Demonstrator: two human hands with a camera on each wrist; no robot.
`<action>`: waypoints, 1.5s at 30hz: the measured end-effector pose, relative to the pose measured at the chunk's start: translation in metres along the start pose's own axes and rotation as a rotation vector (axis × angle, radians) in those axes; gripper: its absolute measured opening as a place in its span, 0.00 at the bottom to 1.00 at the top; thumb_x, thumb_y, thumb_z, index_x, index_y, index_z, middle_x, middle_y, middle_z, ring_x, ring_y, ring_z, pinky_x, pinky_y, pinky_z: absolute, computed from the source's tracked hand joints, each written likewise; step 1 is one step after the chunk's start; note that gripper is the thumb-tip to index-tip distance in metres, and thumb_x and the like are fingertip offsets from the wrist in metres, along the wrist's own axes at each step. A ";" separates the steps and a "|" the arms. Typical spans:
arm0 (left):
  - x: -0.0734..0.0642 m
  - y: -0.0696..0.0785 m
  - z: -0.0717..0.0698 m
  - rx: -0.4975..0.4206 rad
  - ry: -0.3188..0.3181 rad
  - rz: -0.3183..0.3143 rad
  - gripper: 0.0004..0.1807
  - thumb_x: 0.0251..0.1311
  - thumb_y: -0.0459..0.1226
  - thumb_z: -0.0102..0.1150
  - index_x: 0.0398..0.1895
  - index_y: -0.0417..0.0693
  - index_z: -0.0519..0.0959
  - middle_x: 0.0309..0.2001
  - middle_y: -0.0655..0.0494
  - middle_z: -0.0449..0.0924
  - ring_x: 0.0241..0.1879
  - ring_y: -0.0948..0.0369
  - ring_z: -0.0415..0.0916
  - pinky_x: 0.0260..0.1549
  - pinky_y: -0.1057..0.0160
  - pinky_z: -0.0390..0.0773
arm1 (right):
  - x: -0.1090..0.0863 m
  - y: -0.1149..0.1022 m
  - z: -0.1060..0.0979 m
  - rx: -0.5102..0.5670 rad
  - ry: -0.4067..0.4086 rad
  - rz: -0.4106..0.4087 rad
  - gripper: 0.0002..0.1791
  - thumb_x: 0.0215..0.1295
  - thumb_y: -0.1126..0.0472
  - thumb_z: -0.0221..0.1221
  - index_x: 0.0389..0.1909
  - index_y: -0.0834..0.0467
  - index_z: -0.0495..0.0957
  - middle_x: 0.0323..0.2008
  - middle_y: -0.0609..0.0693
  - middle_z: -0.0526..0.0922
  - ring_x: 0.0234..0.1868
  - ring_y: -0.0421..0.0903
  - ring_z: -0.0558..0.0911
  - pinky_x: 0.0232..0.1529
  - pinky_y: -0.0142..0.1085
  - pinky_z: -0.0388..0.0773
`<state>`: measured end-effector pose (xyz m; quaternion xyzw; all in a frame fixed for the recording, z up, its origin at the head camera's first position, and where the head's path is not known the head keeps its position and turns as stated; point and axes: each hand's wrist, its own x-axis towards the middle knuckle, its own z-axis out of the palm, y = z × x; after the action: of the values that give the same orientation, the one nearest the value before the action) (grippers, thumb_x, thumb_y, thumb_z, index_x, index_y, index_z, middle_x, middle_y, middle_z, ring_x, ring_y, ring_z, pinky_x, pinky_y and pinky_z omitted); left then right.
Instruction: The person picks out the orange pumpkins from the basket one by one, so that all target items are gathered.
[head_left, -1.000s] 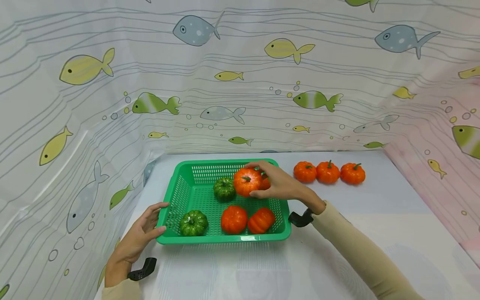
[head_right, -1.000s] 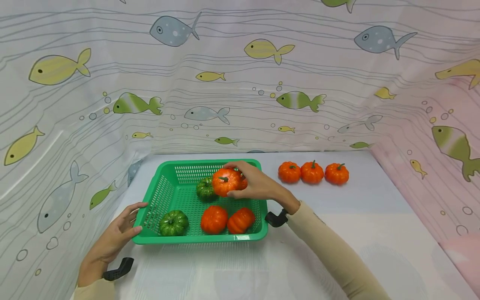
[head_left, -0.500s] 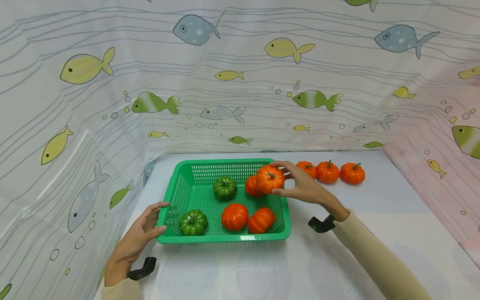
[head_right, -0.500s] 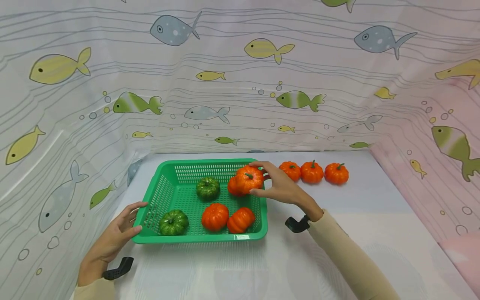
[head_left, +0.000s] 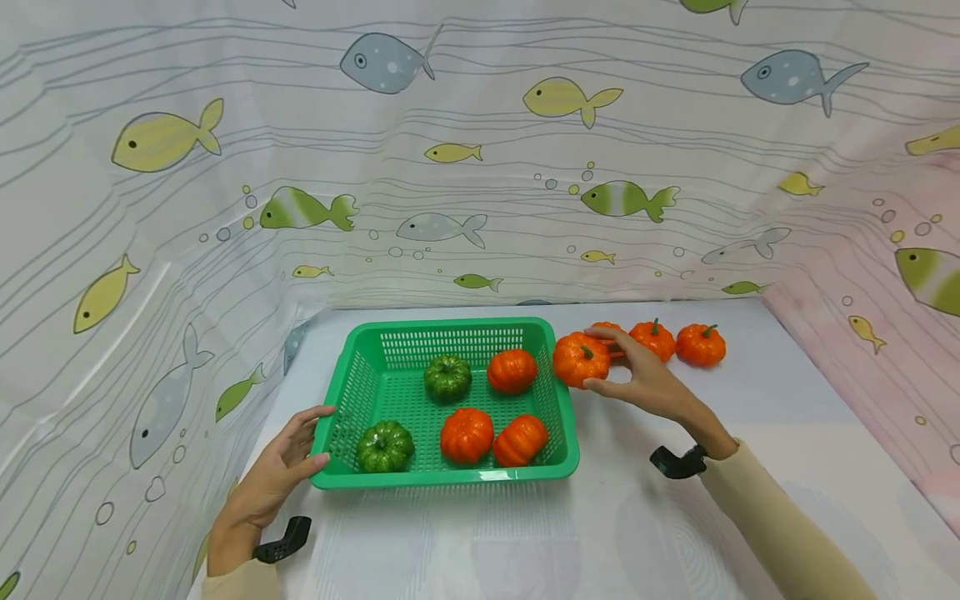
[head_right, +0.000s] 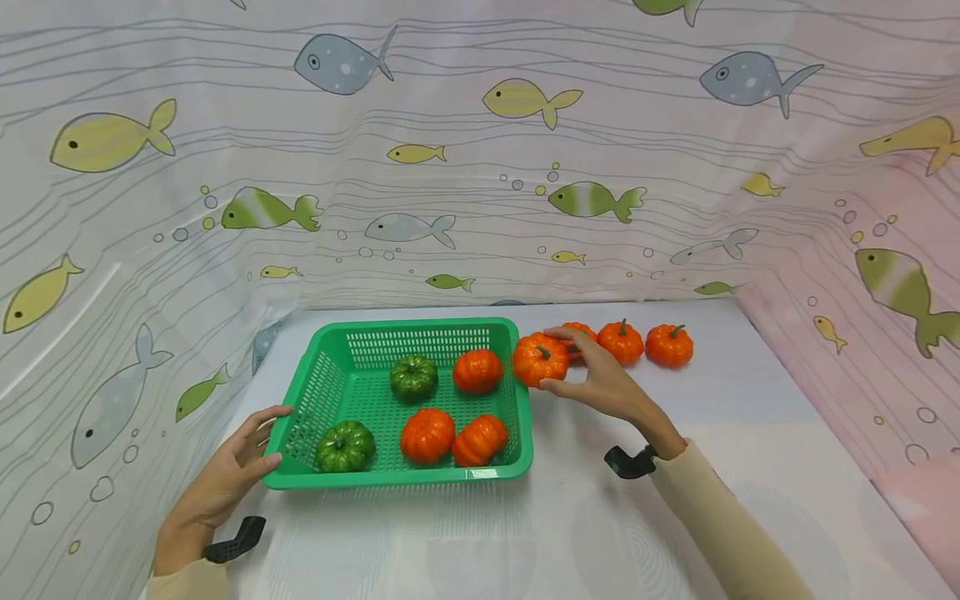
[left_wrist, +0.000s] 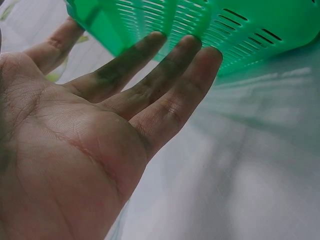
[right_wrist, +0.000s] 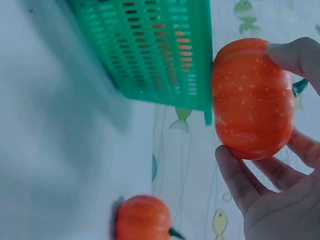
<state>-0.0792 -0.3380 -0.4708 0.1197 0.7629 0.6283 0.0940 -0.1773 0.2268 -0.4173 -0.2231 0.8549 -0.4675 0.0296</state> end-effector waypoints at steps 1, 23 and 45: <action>0.000 0.000 0.000 0.002 0.003 -0.002 0.36 0.74 0.27 0.52 0.81 0.49 0.54 0.80 0.54 0.47 0.81 0.50 0.36 0.59 0.79 0.59 | -0.002 0.002 -0.001 0.002 0.007 0.006 0.42 0.63 0.49 0.73 0.75 0.46 0.64 0.67 0.46 0.71 0.61 0.49 0.74 0.65 0.41 0.73; -0.001 0.000 0.000 0.010 0.011 0.004 0.35 0.74 0.27 0.52 0.81 0.48 0.54 0.78 0.58 0.50 0.74 0.71 0.47 0.58 0.80 0.59 | -0.034 0.073 -0.003 -0.057 0.079 0.162 0.42 0.63 0.46 0.72 0.73 0.51 0.65 0.71 0.56 0.68 0.61 0.62 0.76 0.61 0.61 0.74; 0.000 0.001 0.001 -0.004 0.000 0.012 0.35 0.74 0.27 0.51 0.81 0.49 0.54 0.79 0.55 0.48 0.80 0.52 0.39 0.57 0.81 0.60 | -0.037 0.097 -0.004 -0.099 0.071 0.246 0.44 0.66 0.44 0.69 0.77 0.55 0.61 0.71 0.61 0.67 0.59 0.62 0.76 0.58 0.60 0.76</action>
<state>-0.0786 -0.3368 -0.4700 0.1242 0.7609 0.6304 0.0902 -0.1792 0.2900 -0.5002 -0.1011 0.8983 -0.4251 0.0452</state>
